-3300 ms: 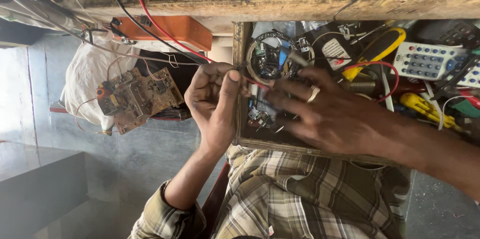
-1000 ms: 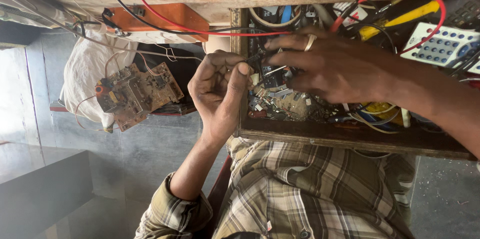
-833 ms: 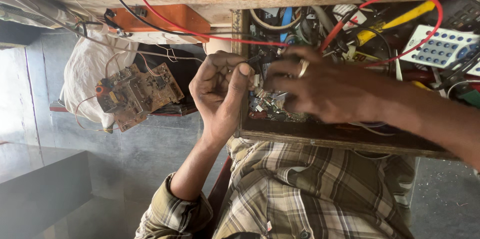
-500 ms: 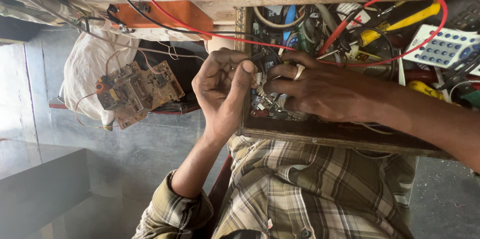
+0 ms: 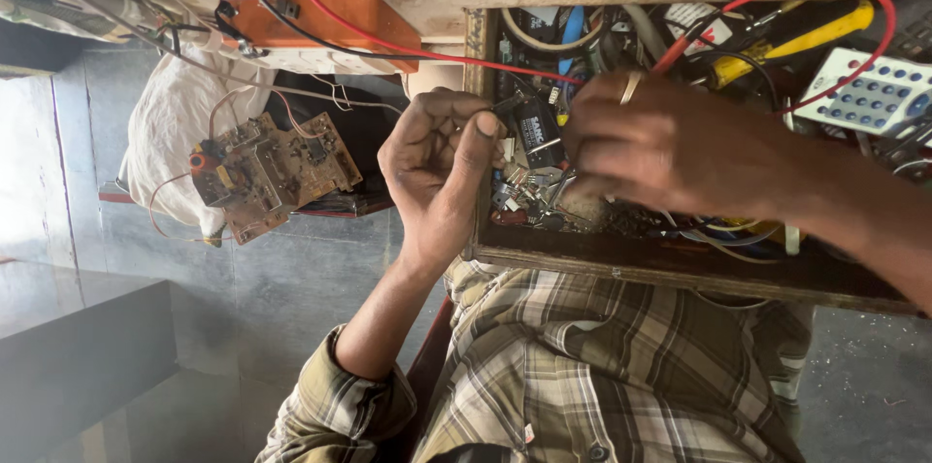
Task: The person works at a cluttered workbench, manipulating small wires and components with their hands. They repeatedly twist and adjust the wires, occasionally reaching into a drawer to retrieve tools or parts. The task involves handling wires, a multimeter, and various small electronic components.
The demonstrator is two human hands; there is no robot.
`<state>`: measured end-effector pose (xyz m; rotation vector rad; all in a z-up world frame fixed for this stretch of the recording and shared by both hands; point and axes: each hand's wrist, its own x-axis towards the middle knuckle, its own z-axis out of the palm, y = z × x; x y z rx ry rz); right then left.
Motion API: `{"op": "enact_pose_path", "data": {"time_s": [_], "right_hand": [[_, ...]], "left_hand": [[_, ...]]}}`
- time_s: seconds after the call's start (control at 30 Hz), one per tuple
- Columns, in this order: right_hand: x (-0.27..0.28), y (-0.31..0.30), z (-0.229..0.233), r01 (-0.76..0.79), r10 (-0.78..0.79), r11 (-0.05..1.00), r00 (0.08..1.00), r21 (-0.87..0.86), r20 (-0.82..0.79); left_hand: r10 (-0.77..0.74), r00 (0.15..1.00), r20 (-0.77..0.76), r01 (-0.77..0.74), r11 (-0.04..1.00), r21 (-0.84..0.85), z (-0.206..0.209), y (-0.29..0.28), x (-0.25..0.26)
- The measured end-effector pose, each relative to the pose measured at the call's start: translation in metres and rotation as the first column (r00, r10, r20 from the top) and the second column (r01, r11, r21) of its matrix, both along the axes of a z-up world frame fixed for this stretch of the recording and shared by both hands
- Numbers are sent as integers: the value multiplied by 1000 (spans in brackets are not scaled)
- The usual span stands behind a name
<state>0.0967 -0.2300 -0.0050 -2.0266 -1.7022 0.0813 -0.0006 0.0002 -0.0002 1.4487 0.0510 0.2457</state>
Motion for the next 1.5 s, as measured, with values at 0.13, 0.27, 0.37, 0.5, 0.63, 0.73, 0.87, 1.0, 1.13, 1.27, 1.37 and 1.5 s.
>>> {"op": "enact_pose_path", "data": {"time_s": [0.13,0.27,0.37,0.5,0.63,0.73,0.87,1.0,1.13,1.27,1.37,1.5], "right_hand": [[-22,19,6,-99,99,985,995,-140,-14],[-16,24,0,-103,-6,893,971,-438,-239],[-2,4,-3,-28,-29,956,981,-291,-191],[6,-5,1,20,-120,910,969,-414,-217],[4,-3,11,66,-32,839,997,-541,71],[5,5,16,15,21,903,997,-429,78],[-15,26,21,64,-39,932,996,-356,79],[-26,47,19,134,-94,935,987,-330,134],[-29,53,16,180,-174,959,984,-217,44],[-27,54,11,210,-211,952,977,-222,19],[-23,53,8,212,-212,961,977,-178,19],[-26,54,9,234,-232,945,972,-229,34]], "left_hand": [[-1,1000,3,1,999,-36,-2,-1,0],[6,1000,3,-6,1000,-26,-3,-1,0],[-7,1000,-7,7,1000,-24,-2,0,-1],[-10,1000,-4,9,998,-69,-4,0,0],[-8,1000,2,8,997,-75,-3,-1,0],[-4,1000,-15,3,996,-85,-3,-1,1],[-5,1000,-14,3,994,-107,-4,-1,1],[-10,1000,-7,9,993,-120,-4,0,2],[-1,1000,-28,-3,987,-163,-2,1,2],[-5,1000,-26,0,985,-170,-4,2,3],[5,1000,-20,-8,988,-156,-5,2,3],[-6,1000,-16,3,986,-166,-3,3,4]]}}
